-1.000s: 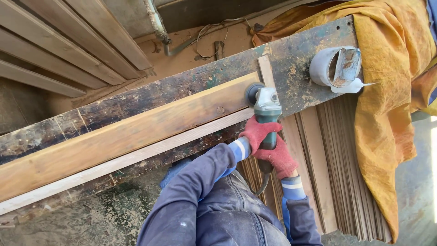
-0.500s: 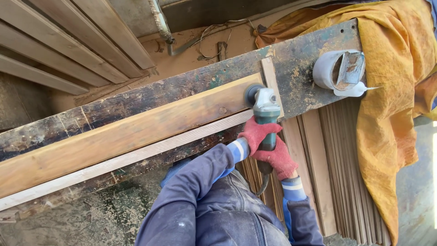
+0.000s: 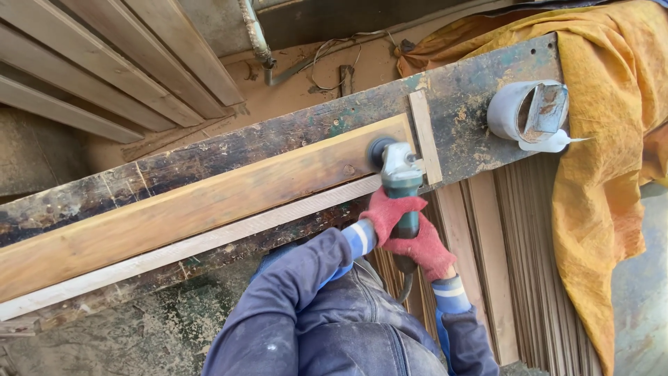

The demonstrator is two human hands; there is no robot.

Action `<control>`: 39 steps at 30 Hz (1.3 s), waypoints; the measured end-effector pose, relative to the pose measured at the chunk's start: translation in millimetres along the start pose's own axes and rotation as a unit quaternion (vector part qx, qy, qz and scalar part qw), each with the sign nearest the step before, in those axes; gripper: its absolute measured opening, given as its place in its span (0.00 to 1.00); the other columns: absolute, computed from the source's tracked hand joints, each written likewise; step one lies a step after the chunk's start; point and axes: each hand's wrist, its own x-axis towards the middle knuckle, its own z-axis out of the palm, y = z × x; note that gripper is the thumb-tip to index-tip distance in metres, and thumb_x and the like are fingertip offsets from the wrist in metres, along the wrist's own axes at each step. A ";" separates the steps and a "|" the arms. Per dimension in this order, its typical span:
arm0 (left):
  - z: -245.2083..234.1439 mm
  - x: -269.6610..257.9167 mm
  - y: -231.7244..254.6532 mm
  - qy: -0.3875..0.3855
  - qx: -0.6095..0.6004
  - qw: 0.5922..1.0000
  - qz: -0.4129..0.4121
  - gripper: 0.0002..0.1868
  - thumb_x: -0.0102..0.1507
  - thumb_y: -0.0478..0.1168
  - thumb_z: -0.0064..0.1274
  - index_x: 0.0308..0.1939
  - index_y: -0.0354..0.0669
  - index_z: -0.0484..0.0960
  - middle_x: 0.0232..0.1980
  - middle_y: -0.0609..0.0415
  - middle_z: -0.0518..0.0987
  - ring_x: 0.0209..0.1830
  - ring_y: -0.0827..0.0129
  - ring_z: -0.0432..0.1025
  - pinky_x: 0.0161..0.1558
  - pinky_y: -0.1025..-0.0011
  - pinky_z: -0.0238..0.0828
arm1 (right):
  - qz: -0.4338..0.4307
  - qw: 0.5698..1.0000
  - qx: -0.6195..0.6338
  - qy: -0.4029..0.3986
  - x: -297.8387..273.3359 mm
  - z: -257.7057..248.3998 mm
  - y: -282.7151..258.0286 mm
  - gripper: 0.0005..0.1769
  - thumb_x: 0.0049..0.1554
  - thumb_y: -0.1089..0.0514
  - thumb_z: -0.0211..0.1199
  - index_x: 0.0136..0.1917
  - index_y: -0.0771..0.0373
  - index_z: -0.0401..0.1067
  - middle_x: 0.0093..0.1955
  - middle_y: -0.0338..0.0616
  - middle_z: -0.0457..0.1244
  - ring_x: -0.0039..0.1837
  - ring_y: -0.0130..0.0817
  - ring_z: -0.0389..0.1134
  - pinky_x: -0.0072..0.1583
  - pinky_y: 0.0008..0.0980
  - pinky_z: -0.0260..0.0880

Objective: Sand the surface and edges of a wooden plank using an angle grinder with a sanding disc.

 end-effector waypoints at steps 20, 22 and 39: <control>-1.8 -16.5 22.6 -0.010 -0.020 1.000 0.016 0.26 0.42 0.36 0.71 0.44 0.39 0.82 0.35 0.49 0.81 0.41 0.61 0.80 0.51 0.60 0.75 | -0.002 0.998 -0.055 -0.006 21.6 2.0 8.0 0.41 0.25 0.60 0.88 0.51 0.58 0.74 0.39 0.47 0.68 0.44 0.41 0.70 0.47 0.42 0.71; 6.7 -9.9 28.4 -0.003 -0.021 0.999 0.032 0.28 0.42 0.37 0.71 0.45 0.40 0.82 0.36 0.50 0.82 0.42 0.62 0.80 0.52 0.61 0.76 | -0.013 0.998 -0.066 0.003 33.1 1.2 10.9 0.41 0.25 0.56 0.89 0.52 0.56 0.74 0.40 0.47 0.68 0.45 0.41 0.70 0.46 0.42 0.71; 16.3 19.6 44.9 -0.010 0.011 0.998 0.054 0.30 0.38 0.35 0.71 0.45 0.39 0.82 0.34 0.49 0.81 0.40 0.57 0.80 0.49 0.58 0.76 | -0.009 0.999 -0.034 0.030 39.8 8.6 -24.5 0.37 0.31 0.55 0.87 0.54 0.55 0.73 0.40 0.47 0.67 0.45 0.39 0.69 0.48 0.41 0.70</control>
